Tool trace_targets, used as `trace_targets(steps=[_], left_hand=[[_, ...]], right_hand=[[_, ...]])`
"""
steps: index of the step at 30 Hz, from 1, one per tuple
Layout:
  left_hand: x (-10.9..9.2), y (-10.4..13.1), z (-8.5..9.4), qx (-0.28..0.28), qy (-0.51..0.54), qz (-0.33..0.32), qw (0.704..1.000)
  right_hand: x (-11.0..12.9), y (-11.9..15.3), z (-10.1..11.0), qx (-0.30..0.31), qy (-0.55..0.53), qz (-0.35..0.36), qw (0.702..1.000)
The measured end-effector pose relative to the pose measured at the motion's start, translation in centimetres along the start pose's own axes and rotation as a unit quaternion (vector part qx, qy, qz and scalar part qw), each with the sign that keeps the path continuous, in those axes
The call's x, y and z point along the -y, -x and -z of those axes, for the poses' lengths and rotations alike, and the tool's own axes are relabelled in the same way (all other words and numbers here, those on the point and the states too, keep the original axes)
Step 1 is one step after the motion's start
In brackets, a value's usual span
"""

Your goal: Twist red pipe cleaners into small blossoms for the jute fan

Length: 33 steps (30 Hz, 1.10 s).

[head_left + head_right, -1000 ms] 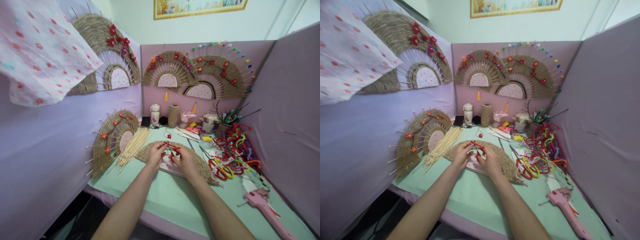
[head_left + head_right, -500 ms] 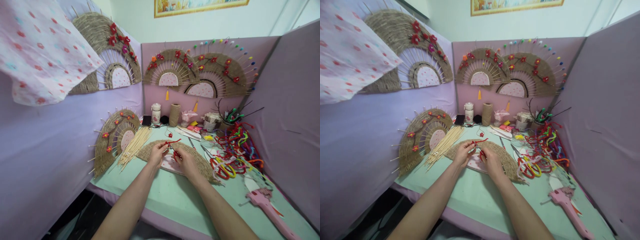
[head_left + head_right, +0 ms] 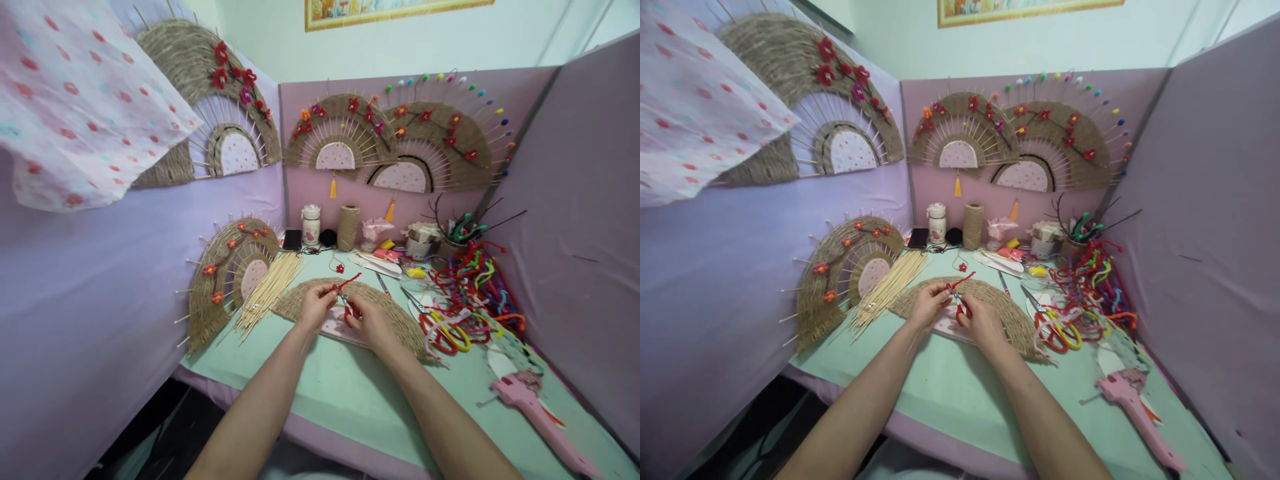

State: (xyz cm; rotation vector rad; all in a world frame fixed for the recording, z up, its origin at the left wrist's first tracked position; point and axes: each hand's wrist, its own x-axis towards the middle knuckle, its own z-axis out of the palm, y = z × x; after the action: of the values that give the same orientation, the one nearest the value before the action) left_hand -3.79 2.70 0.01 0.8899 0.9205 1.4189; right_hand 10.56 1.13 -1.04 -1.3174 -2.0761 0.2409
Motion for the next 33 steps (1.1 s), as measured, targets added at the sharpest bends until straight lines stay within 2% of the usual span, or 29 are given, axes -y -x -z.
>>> trace_targets(steps=[11,18,26,29,33], left_hand=[[0.29,-0.26,0.29,0.013,-0.052,-0.009,0.999],[0.64,-0.44,0.48,-0.005,-0.089,-0.035,0.995],[-0.05,0.0,0.17,0.01,-0.134,-0.012,0.991],[0.15,-0.07,0.34,0.002,-0.137,0.003,0.991],[0.63,-0.35,0.63,-0.003,-0.128,-0.01,0.992]], right_hand=[[0.5,0.06,0.25,0.028,0.0,0.009,1.0],[0.04,0.06,-0.13,0.057,0.028,-0.015,0.998],[0.33,0.14,0.1,0.068,0.047,-0.006,0.997],[0.11,0.06,-0.03,0.085,0.054,-0.02,0.995],[-0.18,0.0,-0.21,0.081,0.059,-0.023,0.995]])
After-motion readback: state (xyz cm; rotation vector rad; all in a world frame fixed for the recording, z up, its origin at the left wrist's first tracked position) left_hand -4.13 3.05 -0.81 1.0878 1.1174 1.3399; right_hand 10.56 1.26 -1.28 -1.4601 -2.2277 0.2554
